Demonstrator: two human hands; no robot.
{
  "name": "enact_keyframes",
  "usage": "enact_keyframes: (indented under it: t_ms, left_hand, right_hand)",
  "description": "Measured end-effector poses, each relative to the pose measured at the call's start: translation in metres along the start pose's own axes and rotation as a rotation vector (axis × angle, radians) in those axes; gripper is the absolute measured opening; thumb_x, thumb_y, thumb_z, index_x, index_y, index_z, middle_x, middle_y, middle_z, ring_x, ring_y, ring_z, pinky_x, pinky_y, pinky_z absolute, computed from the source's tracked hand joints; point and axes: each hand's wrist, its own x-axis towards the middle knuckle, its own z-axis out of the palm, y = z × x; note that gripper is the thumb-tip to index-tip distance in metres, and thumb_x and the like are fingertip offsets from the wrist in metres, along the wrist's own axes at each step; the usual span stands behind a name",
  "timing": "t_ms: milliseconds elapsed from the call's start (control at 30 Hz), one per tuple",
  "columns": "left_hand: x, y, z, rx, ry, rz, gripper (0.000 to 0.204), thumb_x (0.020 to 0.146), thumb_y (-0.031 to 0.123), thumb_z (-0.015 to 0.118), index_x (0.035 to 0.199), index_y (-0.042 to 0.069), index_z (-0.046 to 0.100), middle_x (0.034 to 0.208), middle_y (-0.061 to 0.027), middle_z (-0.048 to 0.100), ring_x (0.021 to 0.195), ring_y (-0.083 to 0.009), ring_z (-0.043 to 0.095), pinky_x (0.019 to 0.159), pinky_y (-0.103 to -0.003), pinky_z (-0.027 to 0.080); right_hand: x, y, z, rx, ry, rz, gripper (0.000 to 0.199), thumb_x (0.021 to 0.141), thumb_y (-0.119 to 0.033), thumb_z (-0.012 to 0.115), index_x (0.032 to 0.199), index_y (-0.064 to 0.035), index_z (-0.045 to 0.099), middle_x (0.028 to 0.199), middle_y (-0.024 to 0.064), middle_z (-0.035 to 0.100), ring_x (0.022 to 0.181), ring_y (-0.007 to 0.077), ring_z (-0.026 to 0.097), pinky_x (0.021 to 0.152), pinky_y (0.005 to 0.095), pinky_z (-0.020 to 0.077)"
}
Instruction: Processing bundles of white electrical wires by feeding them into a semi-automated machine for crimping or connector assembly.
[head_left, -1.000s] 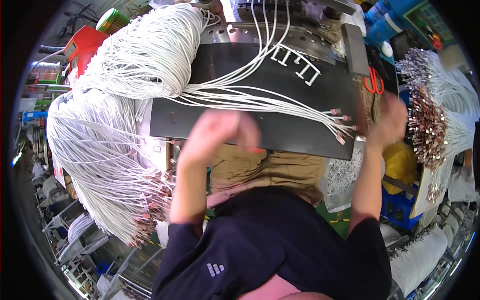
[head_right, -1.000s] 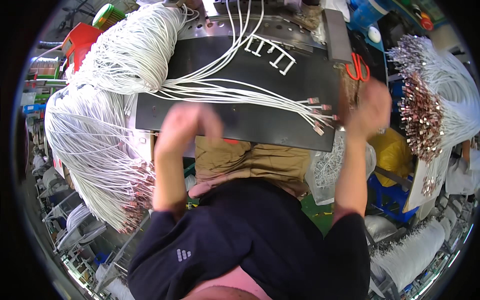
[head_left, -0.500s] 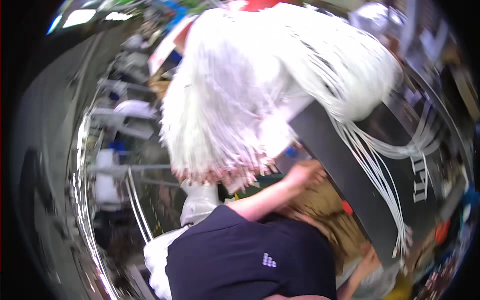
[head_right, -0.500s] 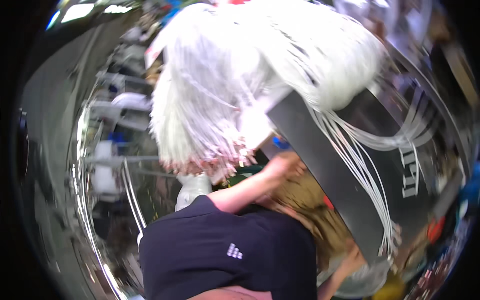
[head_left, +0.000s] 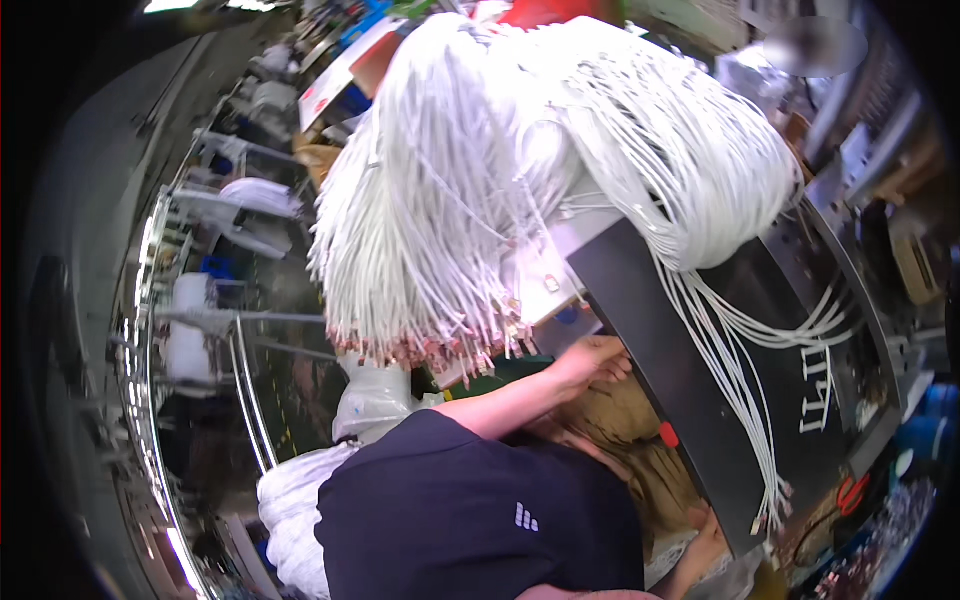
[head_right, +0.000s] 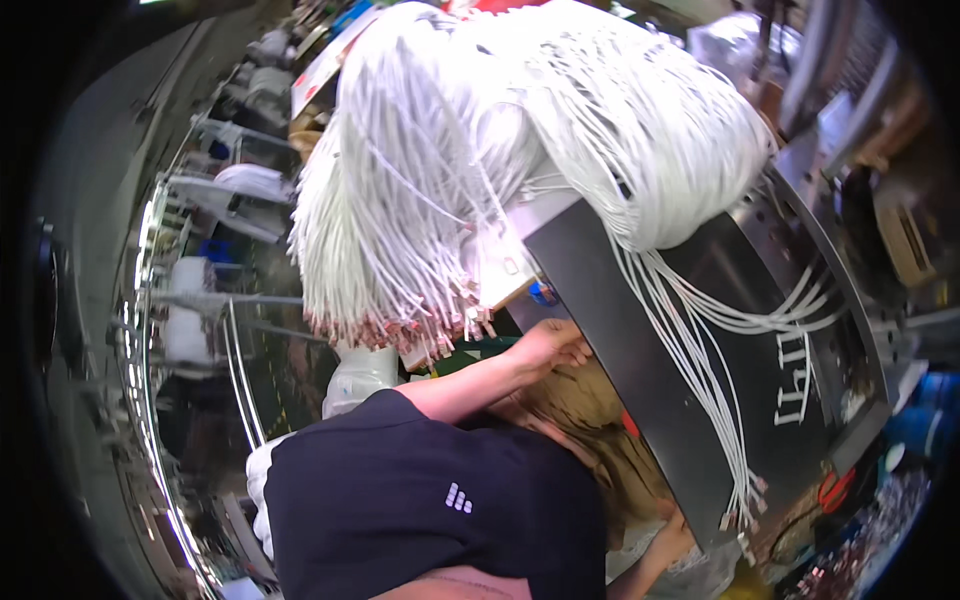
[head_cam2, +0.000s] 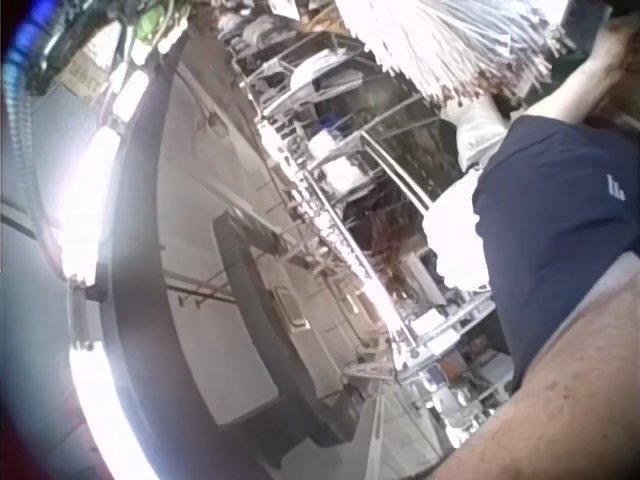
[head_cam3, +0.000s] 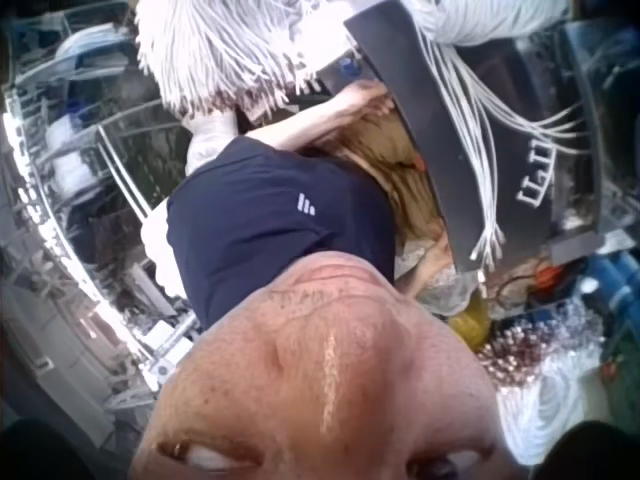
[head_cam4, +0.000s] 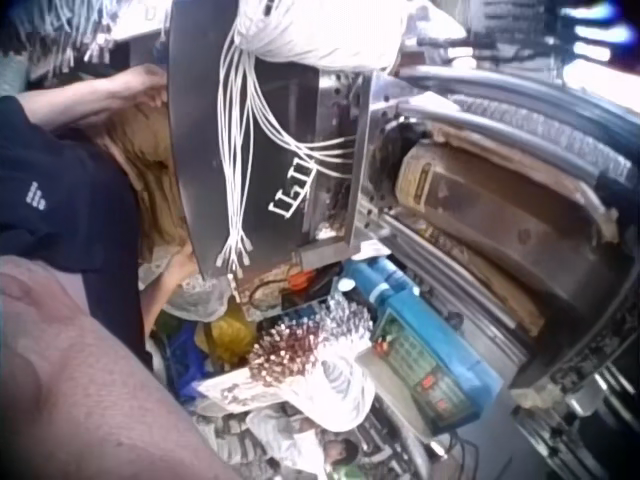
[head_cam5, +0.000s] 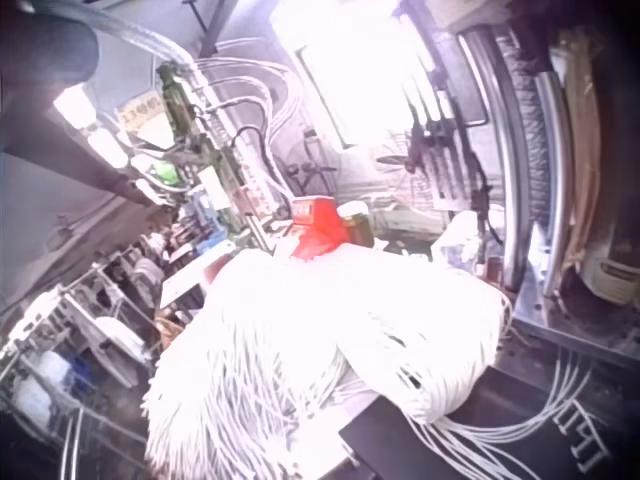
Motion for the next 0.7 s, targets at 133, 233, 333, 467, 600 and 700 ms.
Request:
enact_keyframes:
  t_ms: [133, 233, 333, 467, 600, 700]
  left_hand:
    - [-0.006, -0.011, 0.008, 0.06, 0.106, 0.105, 0.033, 0.109, 0.031, 0.055, 0.106, 0.001, 0.067, 0.084, -0.0092, 0.071, 0.075, -0.0197, 0.069, 0.073, -0.034, 0.058]
    - [-0.028, -0.027, 0.037, 0.224, -0.12, 0.127, 0.036, 0.109, 0.027, 0.053, 0.099, -0.003, 0.07, 0.084, -0.0105, 0.073, 0.075, -0.0185, 0.07, 0.073, -0.032, 0.057]
    - [-0.066, -0.032, 0.077, 0.67, -0.588, 0.113, 0.028, 0.106, 0.019, 0.061, 0.095, -0.003, 0.073, 0.081, -0.0084, 0.075, 0.077, -0.0134, 0.072, 0.072, -0.028, 0.057]
    - [-0.08, 0.008, 0.127, 1.001, -1.025, 0.83, 0.018, 0.088, 0.008, 0.075, 0.106, 0.005, 0.075, 0.101, -0.011, 0.075, 0.1, -0.0264, 0.073, 0.091, -0.038, 0.058]
    - [-0.054, 0.067, 0.174, 1.573, -0.764, 1.454, 0.068, 0.071, -0.005, 0.066, 0.138, 0.006, 0.059, 0.143, -0.019, 0.059, 0.136, -0.038, 0.053, 0.117, -0.047, 0.042]
    - [-0.028, 0.128, 0.178, 1.754, -0.561, 1.364, 0.053, 0.072, -0.003, 0.064, 0.125, 0.003, 0.061, 0.124, -0.0198, 0.063, 0.119, -0.0395, 0.06, 0.103, -0.046, 0.05]
  right_hand:
    - [-0.012, -0.048, 0.015, 0.135, -0.03, 0.251, 0.04, 0.106, -0.026, 0.054, 0.097, 0.0038, 0.078, 0.085, 0.0102, 0.078, 0.079, 0.0193, 0.073, 0.078, 0.0344, 0.0567]
    - [-0.027, -0.095, 0.02, 0.064, -0.382, 0.234, 0.036, 0.109, -0.023, 0.048, 0.12, -0.0008, 0.073, 0.095, 0.0096, 0.078, 0.086, 0.0162, 0.072, 0.079, 0.0298, 0.0558]
    - [-0.016, -0.144, 0.007, 0.277, -0.879, 0.039, 0.029, 0.104, -0.016, 0.062, 0.127, -0.0013, 0.071, 0.106, 0.0068, 0.076, 0.077, 0.0124, 0.07, 0.073, 0.028, 0.0564]
    - [0.046, -0.214, -0.021, 0.115, -0.133, -0.498, 0.035, 0.092, -0.005, 0.073, 0.126, 0.0019, 0.069, 0.102, 0.0048, 0.073, 0.073, 0.0111, 0.065, 0.066, 0.0266, 0.0536]
    - [0.133, -0.25, -0.002, -0.523, 0.174, -0.731, 0.029, 0.092, -0.023, 0.075, 0.119, -0.0121, 0.071, 0.093, 0.0114, 0.064, 0.092, 0.0333, 0.067, 0.078, 0.0449, 0.0539]
    - [0.15, -0.216, -0.007, -0.352, 0.292, -0.806, 0.018, 0.099, -0.022, 0.067, 0.108, -0.0065, 0.071, 0.095, 0.0136, 0.067, 0.091, 0.0347, 0.067, 0.08, 0.0434, 0.0536]
